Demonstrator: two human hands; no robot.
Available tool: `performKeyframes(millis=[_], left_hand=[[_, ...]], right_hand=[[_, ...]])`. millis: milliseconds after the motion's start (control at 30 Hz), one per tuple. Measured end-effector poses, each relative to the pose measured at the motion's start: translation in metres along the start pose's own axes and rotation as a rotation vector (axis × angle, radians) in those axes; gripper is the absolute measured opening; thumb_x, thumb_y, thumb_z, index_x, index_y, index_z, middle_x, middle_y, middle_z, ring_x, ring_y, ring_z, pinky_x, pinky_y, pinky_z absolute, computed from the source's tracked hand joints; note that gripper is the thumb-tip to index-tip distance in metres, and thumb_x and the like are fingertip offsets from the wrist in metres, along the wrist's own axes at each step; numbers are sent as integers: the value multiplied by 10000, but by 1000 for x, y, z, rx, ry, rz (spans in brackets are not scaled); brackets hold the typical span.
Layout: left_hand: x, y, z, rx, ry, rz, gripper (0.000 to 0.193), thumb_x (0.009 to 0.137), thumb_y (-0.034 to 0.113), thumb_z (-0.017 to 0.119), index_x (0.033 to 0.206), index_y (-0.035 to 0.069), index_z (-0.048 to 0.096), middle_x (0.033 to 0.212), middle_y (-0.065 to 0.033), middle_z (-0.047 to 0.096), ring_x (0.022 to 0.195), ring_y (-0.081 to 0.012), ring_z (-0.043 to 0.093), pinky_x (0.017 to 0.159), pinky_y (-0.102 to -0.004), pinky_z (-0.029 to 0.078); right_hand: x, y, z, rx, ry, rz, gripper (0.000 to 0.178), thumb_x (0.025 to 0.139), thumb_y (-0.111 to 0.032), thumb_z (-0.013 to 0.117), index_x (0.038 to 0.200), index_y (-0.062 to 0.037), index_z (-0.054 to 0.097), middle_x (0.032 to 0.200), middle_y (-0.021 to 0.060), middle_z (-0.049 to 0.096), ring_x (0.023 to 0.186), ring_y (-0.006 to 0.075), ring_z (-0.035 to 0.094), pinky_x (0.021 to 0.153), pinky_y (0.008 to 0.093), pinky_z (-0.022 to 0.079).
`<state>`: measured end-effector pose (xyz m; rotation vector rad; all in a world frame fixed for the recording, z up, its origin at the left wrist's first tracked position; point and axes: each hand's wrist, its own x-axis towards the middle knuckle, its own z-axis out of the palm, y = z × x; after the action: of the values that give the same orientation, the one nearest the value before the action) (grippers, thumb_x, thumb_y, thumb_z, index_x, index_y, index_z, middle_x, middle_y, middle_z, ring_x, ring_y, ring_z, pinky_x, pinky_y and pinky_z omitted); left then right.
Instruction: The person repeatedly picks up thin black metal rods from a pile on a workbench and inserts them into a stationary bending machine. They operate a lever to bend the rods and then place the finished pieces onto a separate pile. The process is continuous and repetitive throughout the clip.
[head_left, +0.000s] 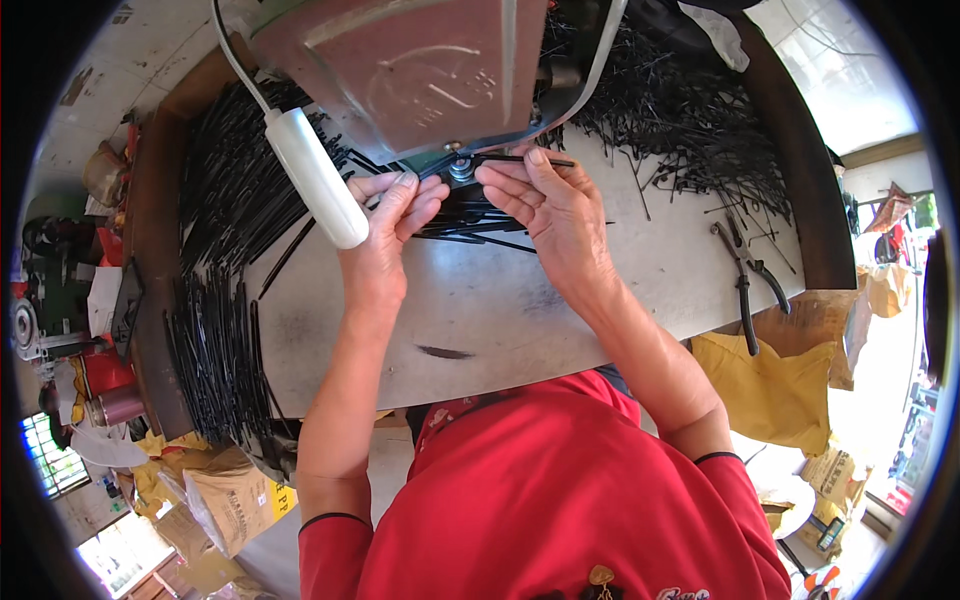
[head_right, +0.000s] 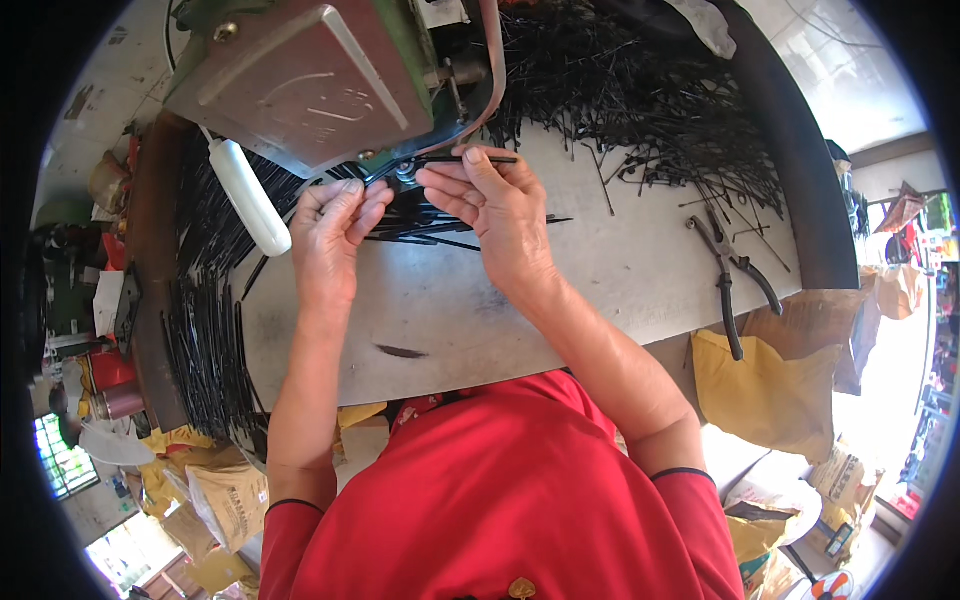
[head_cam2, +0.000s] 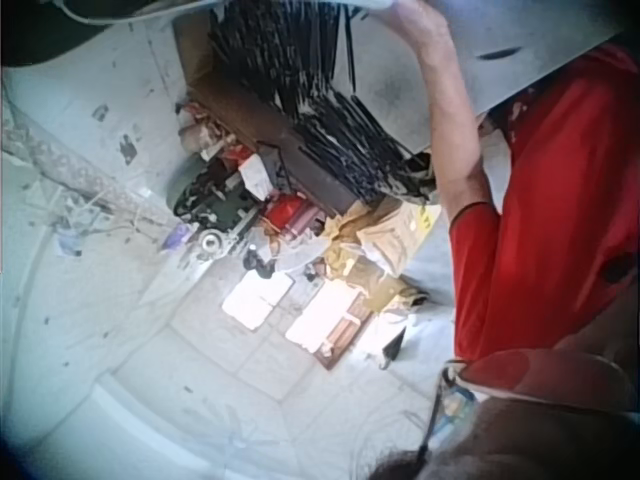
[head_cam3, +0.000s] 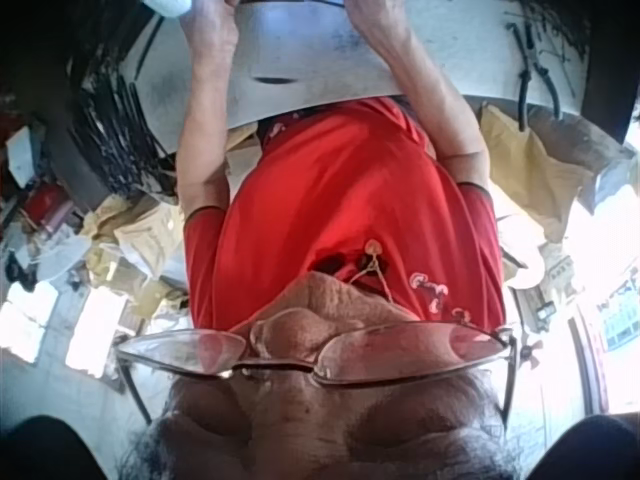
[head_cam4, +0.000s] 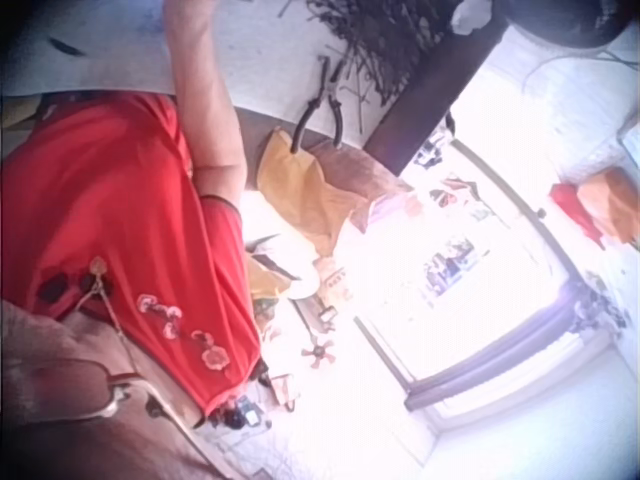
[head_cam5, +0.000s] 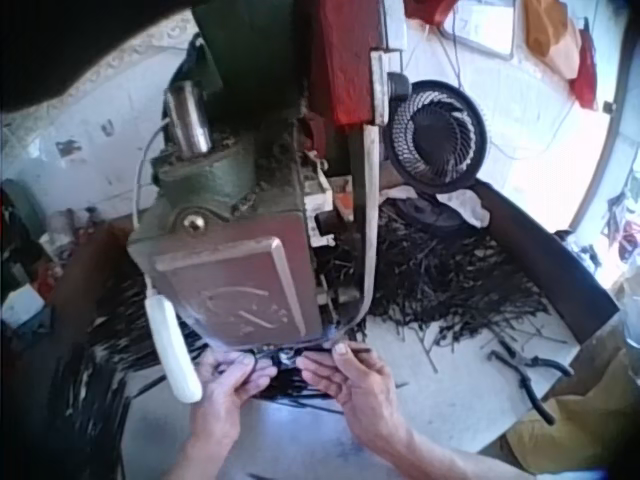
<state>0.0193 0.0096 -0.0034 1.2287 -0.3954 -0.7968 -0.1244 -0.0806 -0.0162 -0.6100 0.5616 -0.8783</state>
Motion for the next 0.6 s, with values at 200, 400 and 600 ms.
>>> performKeyframes(millis=[200, 400, 600], left_hand=[[10, 8, -4, 139, 15, -25, 191, 857, 20, 618, 1009, -5, 504, 965, -204, 648, 839, -268, 684, 699, -282, 571], [12, 3, -1, 87, 86, -33, 267, 873, 48, 615, 1100, -23, 493, 997, -155, 644, 866, -223, 682, 706, -234, 565], [14, -13, -8, -282, 120, -151, 197, 939, 126, 547, 1093, 4, 558, 1077, -127, 634, 1047, -206, 620, 911, -294, 520]], right_hand=[[26, -15, -8, 18, -44, 149, 306, 943, -301, 550, 1016, -11, 486, 837, 183, 640, 746, 261, 692, 641, 300, 591], [17, -21, -3, 43, -20, 129, 226, 954, -270, 526, 970, -46, 500, 891, 172, 657, 748, 239, 695, 647, 300, 584], [-9, -46, -14, -449, -115, 84, 345, 945, -348, 546, 1020, -12, 562, 864, 118, 649, 703, 164, 662, 615, 267, 550]])
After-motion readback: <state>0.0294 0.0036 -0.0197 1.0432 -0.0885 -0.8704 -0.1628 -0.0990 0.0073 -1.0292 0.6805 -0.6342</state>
